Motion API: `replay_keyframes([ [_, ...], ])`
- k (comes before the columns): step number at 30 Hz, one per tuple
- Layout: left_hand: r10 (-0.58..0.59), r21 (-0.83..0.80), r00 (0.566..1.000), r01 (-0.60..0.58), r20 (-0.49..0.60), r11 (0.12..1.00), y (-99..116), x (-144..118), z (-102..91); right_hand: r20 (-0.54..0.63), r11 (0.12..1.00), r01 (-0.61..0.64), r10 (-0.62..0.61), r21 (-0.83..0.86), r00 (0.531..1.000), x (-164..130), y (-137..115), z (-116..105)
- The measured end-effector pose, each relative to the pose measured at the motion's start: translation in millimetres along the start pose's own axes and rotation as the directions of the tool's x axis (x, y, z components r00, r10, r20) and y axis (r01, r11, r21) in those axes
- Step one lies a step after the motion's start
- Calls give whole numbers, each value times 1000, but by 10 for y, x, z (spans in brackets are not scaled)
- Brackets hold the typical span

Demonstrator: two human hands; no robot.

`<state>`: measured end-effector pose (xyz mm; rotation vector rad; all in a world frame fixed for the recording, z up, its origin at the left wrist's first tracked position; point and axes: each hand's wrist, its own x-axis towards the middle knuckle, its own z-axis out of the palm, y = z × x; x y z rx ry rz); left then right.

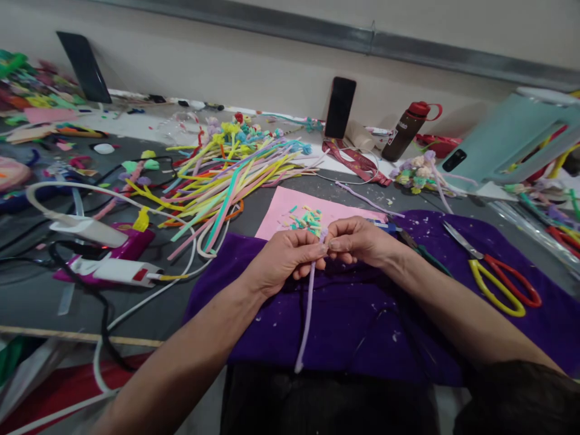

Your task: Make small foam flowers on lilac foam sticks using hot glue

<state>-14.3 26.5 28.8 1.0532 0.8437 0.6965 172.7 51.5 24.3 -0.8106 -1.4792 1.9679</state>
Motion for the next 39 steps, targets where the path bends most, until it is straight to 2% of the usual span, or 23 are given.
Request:
replay_keyframes([
  [6,66,26,996,-64,-66,998,12,-2,12,-97,1000,-5,7,26,995,14,-40,44],
  [14,95,60,995,-93,-42,994,4,-2,17,43,996,64,-67,62,997,-8,-26,36],
  [23,90,83,995,-87,-36,993,-2,36,-13,126,987,54,-74,152,989,32,-10,0],
  [29,102,103,994,-98,-35,990,-6,42,7,128,991,62,-78,122,989,45,10,3],
  [32,116,108,990,-108,-76,988,6,48,17,79,996,75,-72,-40,994,-10,-138,9],
  [35,126,99,983,-113,-132,989,32,56,14,-96,929,104,-147,-356,984,-189,-415,-76],
  [37,126,73,979,-116,-161,991,49,60,6,-267,816,97,-296,-570,917,-352,-579,-204],
  [38,125,57,978,-117,-168,992,56,62,2,-337,741,71,-386,-668,858,-429,-630,-281],
  [39,122,45,978,-116,-170,992,60,64,-3,-383,660,-7,-428,-752,818,-494,-657,-360],
])
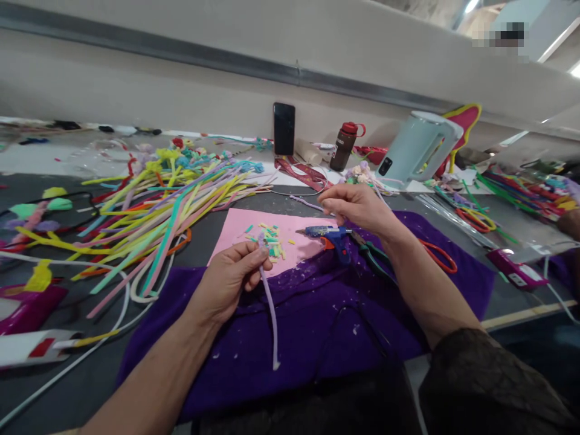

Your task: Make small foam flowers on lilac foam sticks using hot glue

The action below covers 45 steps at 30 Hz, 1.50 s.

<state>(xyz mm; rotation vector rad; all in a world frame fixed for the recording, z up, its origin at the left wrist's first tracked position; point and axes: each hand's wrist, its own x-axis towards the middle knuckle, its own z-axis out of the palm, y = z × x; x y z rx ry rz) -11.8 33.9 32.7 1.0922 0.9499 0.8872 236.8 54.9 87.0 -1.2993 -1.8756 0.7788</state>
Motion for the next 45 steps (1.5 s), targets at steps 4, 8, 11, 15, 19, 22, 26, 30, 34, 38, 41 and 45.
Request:
replay_keyframes([
  [4,-17,0,1000,17,10,1000,-10,5,-11,25,886,-55,75,-460,997,-22,241,-110],
  [8,-25,12,1000,25,4,1000,-28,-1,-14,131,729,-21,151,-684,980,13,391,-40],
  [11,-37,19,999,37,4,999,-19,-13,-7,115,680,-34,172,-732,978,16,399,-98],
  [15,-45,23,999,45,20,999,3,-32,-1,44,619,-96,207,-779,977,-84,333,-158],
  [19,-43,24,998,42,39,999,13,-50,-5,57,494,-146,373,-857,926,-224,308,11],
  [22,-31,18,999,30,42,999,15,-58,-5,81,487,-159,435,-859,897,-277,343,138],
  [26,-6,15,999,5,42,1000,18,-61,-2,86,592,-224,449,-774,889,-337,401,130],
  [30,3,24,999,-4,38,1000,15,-60,1,93,772,-411,513,-485,853,-491,433,70],
  [34,8,24,999,-8,37,1000,14,-63,0,60,802,-445,507,-398,860,-612,437,110],
  [38,17,28,999,-18,35,999,14,-66,3,21,799,-446,496,-404,868,-614,450,186],
  [41,19,38,999,-20,31,999,17,-70,9,24,803,-473,515,-363,857,-597,473,214],
  [45,35,42,999,-36,30,998,29,-82,18,16,788,-536,566,-302,824,-588,525,230],
])
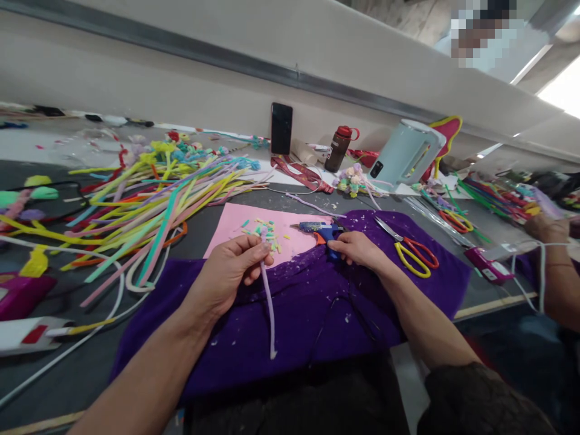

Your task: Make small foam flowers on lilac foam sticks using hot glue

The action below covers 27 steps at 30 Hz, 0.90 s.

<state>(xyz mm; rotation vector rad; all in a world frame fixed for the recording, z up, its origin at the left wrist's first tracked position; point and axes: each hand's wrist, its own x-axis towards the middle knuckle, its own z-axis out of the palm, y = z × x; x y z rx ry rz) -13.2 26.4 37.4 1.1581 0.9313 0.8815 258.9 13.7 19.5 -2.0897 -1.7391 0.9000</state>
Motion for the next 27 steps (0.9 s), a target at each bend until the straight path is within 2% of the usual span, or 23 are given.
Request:
replay_keyframes([
  [10,19,-34,1000,-18,19,999,15,-42,29,-25,996,-73,75,60,997,76,-21,80],
  [19,84,-44,994,-81,68,996,2,-63,32,116,988,-156,155,5,981,166,-115,-30],
  [23,106,-45,992,-104,66,994,-5,-74,20,51,989,-146,147,-28,988,107,-150,13],
  [27,112,-40,991,-109,70,993,-23,-81,13,-75,987,-144,138,-74,988,147,-190,55],
])
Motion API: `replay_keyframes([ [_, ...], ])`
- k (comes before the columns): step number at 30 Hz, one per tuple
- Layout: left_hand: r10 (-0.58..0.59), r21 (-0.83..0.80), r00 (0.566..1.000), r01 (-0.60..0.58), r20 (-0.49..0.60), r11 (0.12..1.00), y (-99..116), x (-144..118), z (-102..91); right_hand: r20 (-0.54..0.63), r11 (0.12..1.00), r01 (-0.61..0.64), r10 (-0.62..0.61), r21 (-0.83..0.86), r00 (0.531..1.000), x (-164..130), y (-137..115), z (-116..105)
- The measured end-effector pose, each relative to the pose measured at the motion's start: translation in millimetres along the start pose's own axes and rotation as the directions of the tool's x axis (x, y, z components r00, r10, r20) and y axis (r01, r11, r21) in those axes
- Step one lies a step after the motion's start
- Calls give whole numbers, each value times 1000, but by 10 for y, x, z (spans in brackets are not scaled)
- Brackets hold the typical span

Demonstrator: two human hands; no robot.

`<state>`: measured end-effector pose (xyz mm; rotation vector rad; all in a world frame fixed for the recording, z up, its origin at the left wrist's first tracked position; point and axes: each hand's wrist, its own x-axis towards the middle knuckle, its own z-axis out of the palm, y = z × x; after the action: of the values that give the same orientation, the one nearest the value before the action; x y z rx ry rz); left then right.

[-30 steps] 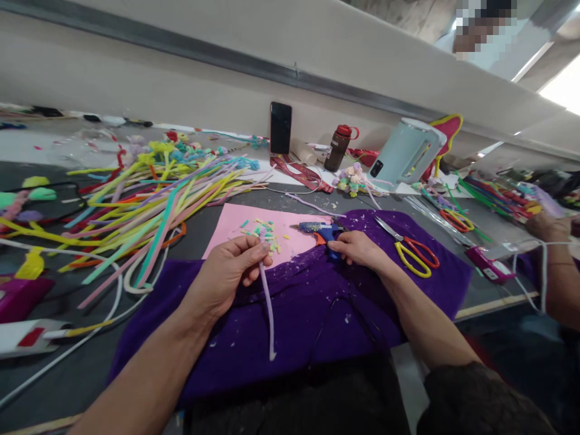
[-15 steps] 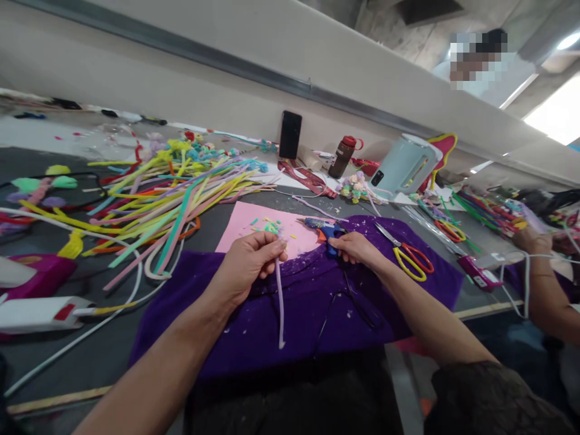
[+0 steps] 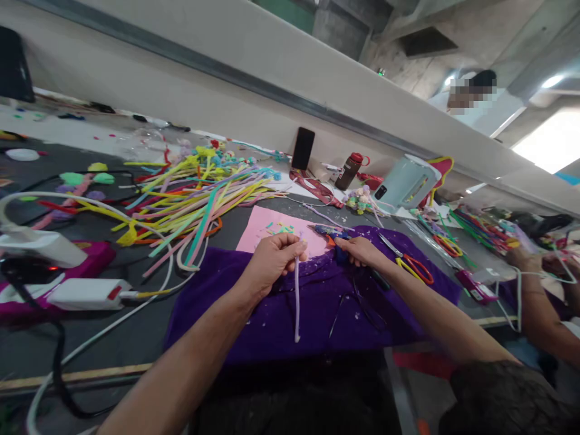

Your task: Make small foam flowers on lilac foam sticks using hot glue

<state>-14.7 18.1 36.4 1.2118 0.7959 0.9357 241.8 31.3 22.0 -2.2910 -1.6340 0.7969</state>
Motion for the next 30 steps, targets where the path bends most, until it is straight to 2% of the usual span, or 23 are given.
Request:
replay_keyframes([
  [3,26,9,999,-27,23,1000,-11,-7,-1,-95,1000,10,-10,-1,995,96,-53,15],
  [5,40,3,999,-41,30,999,-10,-11,-4,-109,999,9,-6,35,994,125,-76,16],
  [8,50,-16,998,-50,31,999,-2,-13,-13,-97,986,40,-24,163,995,52,-81,1],
  [11,31,-59,999,-28,45,998,2,-7,-27,-115,928,143,-109,344,987,-114,-89,-31],
  [17,7,-120,998,1,59,993,-12,21,-57,-288,697,390,-266,601,920,-343,-258,-158],
  [21,-30,-130,999,34,33,991,-15,36,-69,-300,401,428,-342,810,890,-380,-392,-210],
  [22,-33,-130,999,36,23,991,-16,39,-71,-318,344,434,-344,833,883,-389,-413,-204],
  [24,-37,-121,999,37,4,992,-22,47,-71,-357,291,461,-346,838,868,-416,-434,-174],
  [26,-44,-98,999,42,-13,994,-30,53,-68,-325,286,447,-387,848,863,-455,-426,-135],
  [30,-42,-7,996,41,-77,999,-35,58,-49,-135,345,323,-471,881,872,-517,-320,-78],
])
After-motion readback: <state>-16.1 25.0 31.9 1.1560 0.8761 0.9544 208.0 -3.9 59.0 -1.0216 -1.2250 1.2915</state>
